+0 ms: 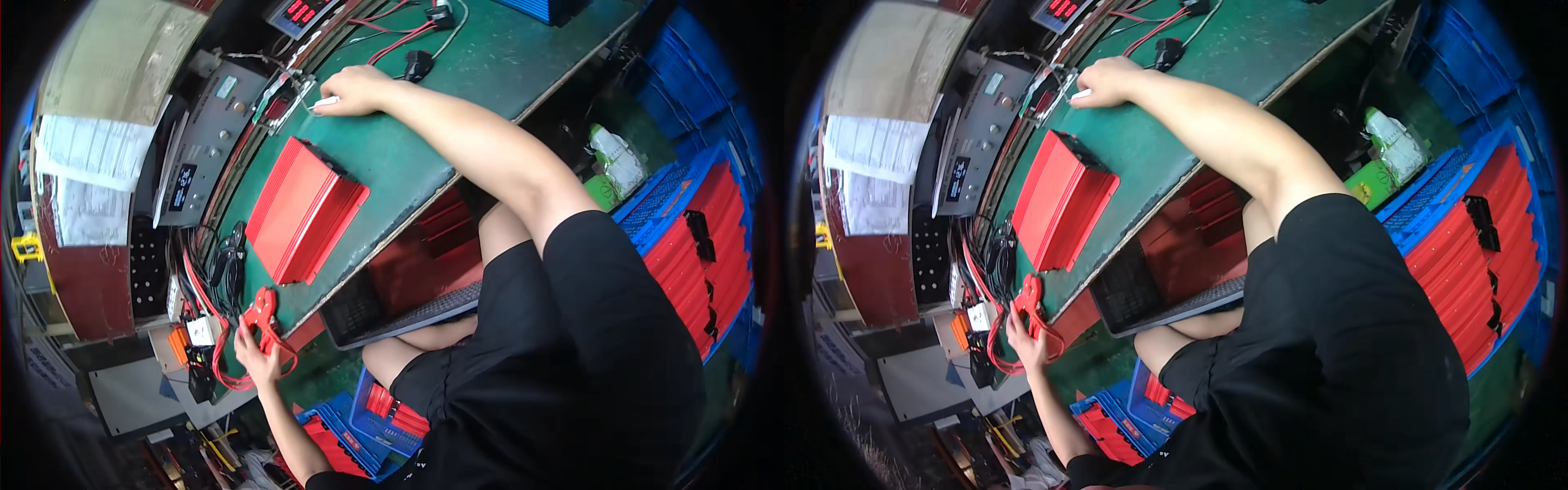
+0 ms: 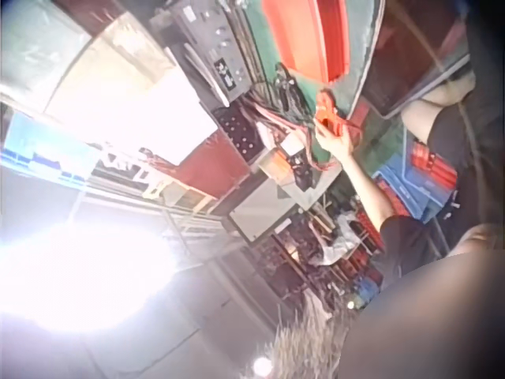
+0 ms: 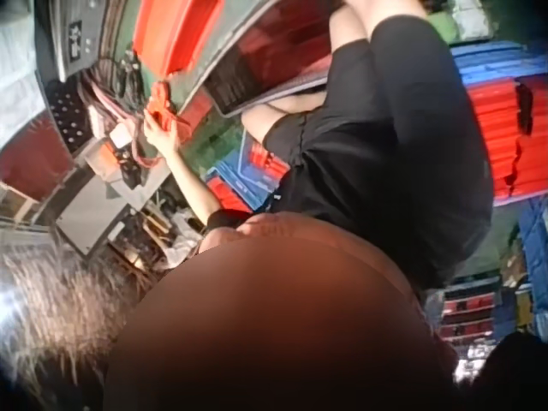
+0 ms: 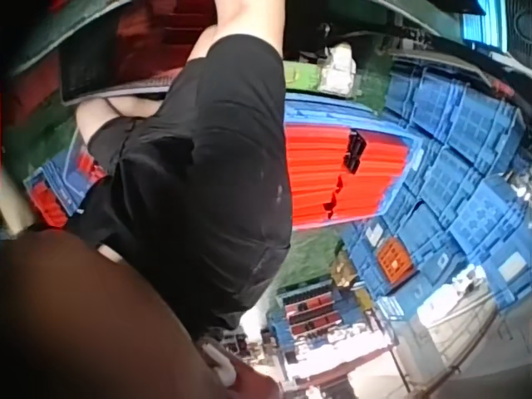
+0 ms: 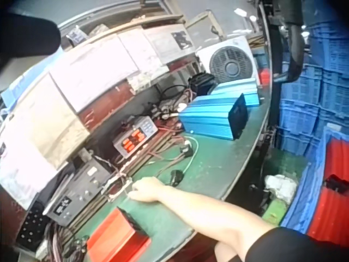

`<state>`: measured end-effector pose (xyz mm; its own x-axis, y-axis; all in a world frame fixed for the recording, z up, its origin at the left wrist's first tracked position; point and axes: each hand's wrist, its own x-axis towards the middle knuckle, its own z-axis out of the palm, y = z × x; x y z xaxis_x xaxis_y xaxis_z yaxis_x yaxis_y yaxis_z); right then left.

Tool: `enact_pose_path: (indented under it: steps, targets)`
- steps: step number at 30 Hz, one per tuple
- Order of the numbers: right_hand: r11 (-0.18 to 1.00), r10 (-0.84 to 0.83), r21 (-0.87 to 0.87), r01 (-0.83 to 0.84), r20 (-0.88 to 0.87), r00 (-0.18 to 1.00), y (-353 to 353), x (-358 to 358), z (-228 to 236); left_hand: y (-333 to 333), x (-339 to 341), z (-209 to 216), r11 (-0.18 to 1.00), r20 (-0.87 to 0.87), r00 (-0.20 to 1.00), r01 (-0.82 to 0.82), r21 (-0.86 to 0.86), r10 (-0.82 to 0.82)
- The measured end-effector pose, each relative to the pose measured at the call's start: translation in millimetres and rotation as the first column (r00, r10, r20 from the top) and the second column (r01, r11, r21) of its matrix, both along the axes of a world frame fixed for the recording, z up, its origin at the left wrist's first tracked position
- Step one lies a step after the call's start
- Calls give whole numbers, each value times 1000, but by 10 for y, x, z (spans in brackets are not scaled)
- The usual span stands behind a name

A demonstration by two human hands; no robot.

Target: Testing red electronic units by connecting them to power leads and monitoring the output on a digital display.

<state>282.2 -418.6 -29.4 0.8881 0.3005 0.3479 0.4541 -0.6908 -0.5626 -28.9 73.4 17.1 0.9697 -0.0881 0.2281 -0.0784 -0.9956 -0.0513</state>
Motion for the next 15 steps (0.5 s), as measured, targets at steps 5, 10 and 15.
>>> enact_pose_path:
  steps: [5,10,15]
  targets:
    - [998,-39,-53,37,-32,999,119,11,54,-303,88,279,918,163,927,288,272,-339]
    - [999,-36,-25,36,-3,999,6,18,5,-1678,1299,612,859,-58,858,512,17,-510]
    - [998,46,-50,-46,5,999,30,12,44,-2038,1918,506,865,-304,810,465,-190,-502]
